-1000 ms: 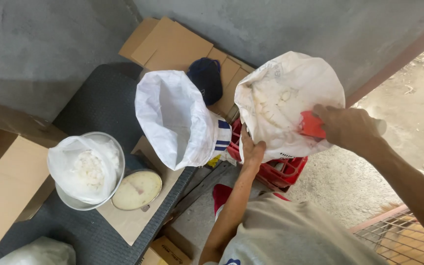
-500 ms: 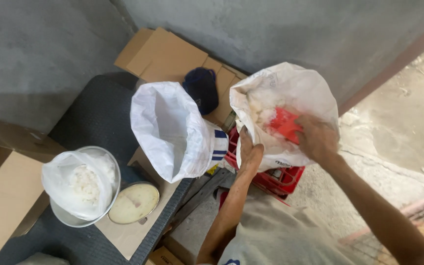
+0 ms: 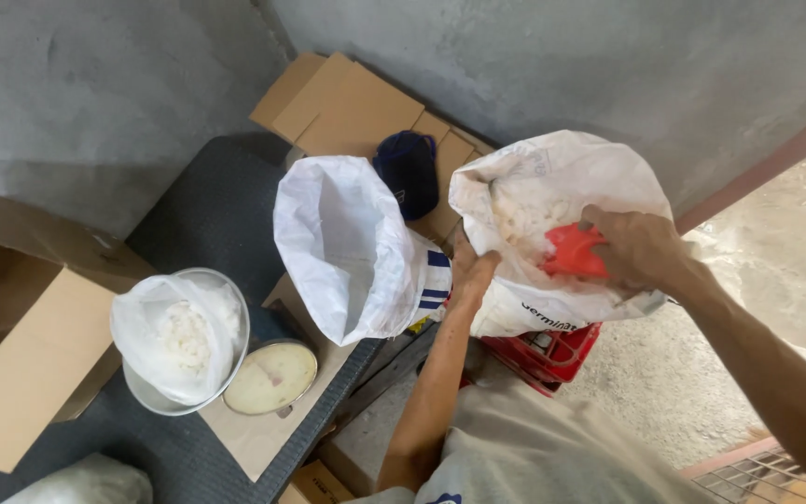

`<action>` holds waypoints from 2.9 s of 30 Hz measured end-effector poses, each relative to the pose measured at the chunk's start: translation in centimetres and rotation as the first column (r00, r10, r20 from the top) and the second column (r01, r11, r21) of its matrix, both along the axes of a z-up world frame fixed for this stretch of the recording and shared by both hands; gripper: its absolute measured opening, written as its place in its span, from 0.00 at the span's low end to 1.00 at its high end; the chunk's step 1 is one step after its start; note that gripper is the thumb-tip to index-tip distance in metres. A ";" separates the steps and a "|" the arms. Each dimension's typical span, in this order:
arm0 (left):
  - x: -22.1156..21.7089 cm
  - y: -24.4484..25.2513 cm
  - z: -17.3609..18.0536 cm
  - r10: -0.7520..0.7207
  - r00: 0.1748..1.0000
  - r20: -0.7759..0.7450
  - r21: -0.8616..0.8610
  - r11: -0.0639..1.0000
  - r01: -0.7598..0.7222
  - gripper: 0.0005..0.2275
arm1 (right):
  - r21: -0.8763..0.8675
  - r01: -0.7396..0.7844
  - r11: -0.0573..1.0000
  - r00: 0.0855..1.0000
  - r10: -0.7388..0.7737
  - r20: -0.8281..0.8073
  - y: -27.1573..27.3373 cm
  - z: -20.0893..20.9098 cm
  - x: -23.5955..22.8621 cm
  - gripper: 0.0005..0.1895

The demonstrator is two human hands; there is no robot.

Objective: Weighing white powder from a large bag into smaller plastic bags using a manual scale and a scoop.

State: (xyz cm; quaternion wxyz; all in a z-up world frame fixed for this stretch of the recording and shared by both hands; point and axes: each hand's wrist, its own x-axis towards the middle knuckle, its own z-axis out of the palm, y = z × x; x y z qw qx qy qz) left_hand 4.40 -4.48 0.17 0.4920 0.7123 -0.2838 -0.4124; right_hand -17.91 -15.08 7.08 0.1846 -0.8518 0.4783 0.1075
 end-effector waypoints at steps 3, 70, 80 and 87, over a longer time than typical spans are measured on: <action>0.7 -0.3 -6.2 -0.080 0.985 -0.155 -0.115 0.991 0.063 0.28 | -0.003 0.153 0.988 0.984 -0.152 0.091 0.5 -3.0 0.2 0.18; 4.4 -6.2 -2.4 0.146 0.830 0.538 -0.169 0.984 -0.063 0.14 | -0.243 0.260 0.934 0.422 0.116 0.899 0.4 -7.0 -6.7 0.16; 6.5 2.4 -2.3 0.176 0.974 0.142 -0.352 0.929 -0.116 0.19 | 0.048 0.143 0.988 0.411 -0.104 0.906 1.5 -0.1 4.0 0.16; 12.3 15.5 9.8 0.573 0.603 0.555 -0.502 0.809 -0.307 0.18 | 0.008 -0.070 0.998 0.323 0.015 0.946 8.3 6.6 15.2 0.18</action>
